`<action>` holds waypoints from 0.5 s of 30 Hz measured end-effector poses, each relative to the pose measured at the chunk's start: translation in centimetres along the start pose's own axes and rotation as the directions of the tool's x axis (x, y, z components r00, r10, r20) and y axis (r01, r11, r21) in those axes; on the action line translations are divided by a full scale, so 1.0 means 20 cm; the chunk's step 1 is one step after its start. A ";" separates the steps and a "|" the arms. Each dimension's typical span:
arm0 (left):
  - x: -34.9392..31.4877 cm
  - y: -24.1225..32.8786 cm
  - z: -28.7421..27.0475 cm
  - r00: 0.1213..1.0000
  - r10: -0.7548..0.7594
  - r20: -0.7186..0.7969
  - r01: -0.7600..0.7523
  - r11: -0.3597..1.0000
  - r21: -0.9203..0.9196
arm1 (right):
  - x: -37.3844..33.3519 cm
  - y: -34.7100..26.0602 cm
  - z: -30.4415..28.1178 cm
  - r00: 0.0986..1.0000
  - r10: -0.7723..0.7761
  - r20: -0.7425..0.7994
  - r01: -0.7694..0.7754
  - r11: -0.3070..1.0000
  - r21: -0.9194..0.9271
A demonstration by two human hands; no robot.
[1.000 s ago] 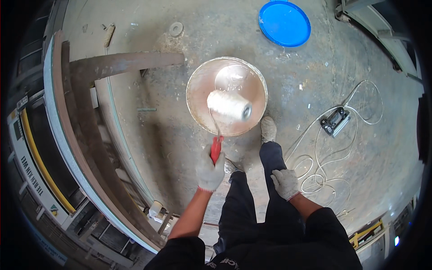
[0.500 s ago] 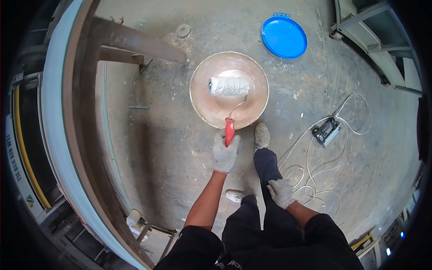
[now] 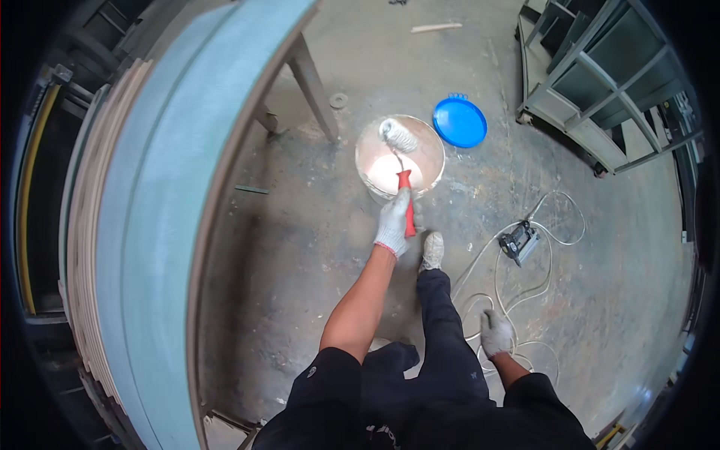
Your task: Applying a liquid coating to large curved panels using a paint roller.
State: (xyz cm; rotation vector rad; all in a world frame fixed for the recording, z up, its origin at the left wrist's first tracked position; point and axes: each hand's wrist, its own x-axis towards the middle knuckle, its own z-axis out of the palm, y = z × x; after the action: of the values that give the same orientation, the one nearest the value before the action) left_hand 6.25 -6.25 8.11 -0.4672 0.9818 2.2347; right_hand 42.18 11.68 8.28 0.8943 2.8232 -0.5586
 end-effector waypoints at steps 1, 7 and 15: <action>-0.10 0.08 0.07 0.999 0.032 0.005 -0.032 0.999 0.010 | -0.12 0.05 -0.07 0.999 0.043 -0.021 -0.042 0.999 0.012; -0.84 0.97 0.56 0.866 0.408 0.291 -0.495 0.783 0.376 | -0.67 0.30 -0.23 0.983 0.171 -0.070 -0.173 0.985 -0.019; -2.06 1.96 0.18 0.707 0.707 -0.026 -0.187 0.221 0.957 | -0.58 0.22 -0.28 0.984 0.165 0.069 -0.172 0.979 0.112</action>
State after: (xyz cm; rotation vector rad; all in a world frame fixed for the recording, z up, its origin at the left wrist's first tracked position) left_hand 9.32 -40.78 53.45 -0.1460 2.7584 1.5256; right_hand 54.16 11.04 14.82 1.1067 2.6520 -0.7200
